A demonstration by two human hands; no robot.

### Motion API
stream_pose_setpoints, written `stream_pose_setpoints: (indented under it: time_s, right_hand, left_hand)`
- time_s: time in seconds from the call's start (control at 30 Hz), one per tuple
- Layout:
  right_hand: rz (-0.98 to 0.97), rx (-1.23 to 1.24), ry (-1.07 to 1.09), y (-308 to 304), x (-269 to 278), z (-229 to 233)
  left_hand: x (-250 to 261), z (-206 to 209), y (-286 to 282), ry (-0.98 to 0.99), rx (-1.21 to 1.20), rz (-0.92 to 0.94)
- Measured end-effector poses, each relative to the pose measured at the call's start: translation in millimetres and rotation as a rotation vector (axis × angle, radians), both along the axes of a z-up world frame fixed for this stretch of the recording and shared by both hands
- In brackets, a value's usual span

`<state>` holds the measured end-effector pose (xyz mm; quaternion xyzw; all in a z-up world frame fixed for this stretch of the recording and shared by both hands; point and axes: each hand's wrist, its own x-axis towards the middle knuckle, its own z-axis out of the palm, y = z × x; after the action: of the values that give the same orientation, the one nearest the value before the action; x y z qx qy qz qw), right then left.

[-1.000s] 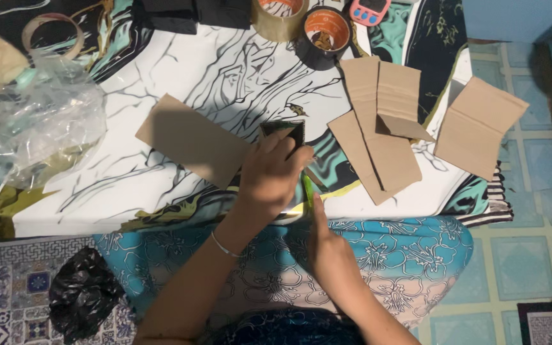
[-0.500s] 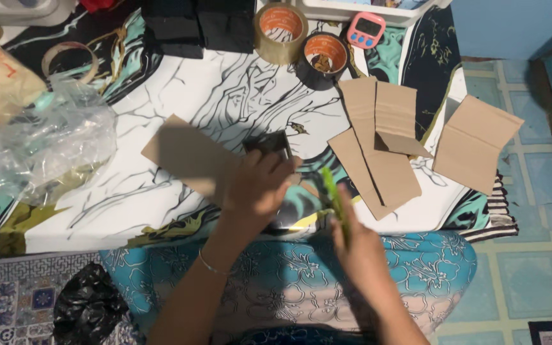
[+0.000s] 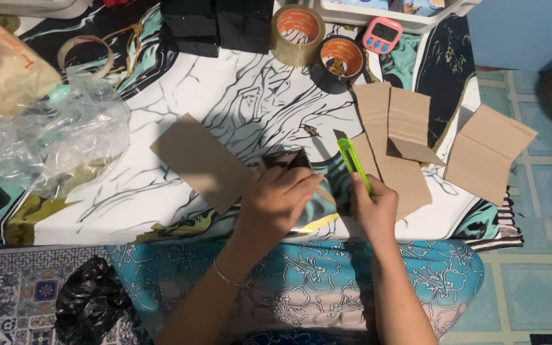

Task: The person assembles a small cardboard box by folding and taping the flaps. They use a utility knife to trim edges and apply black tape to secure the structure. The person then places a small cardboard piece inside the box.

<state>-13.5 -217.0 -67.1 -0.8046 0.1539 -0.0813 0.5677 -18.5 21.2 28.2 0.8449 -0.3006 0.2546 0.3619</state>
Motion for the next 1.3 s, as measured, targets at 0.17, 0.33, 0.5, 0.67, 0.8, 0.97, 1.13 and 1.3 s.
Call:
stream_pose_setpoints:
  time_s: [0.17,0.33,0.5,0.67,0.8,0.97,1.13,1.3]
  right_hand:
    - [0.074,-0.392,-0.119,1,4,6]
    - [0.1,-0.537,-0.2,2,15,6]
    - [0.078,-0.475,-0.127,1,18,0]
    - [0.107,-0.573,-0.109,8,15,16]
    - [0.306,-0.655,-0.299,14,4,50]
    - [0.778,-0.518,-0.429,23,15,54]
    - [0.789,-0.495,-0.353,27,28,25]
    - [0.799,-0.449,-0.4,20,22,13]
  left_hand:
    - [4,-12,1,-0.036,-0.002,0.022]
    - [7,-20,3,-0.02,-0.023,-0.008]
    - [11,-23,-2,-0.066,-0.037,0.033]
    - [3,-27,-5,-0.028,-0.022,0.077]
    - [-7,-37,-5,-0.049,0.001,0.057]
    - [-17,-55,-3,-0.061,0.068,-0.014]
    - [-18,-62,8,-0.136,0.077,-0.059]
    - [-13,-70,28,0.198,-0.223,-0.005]
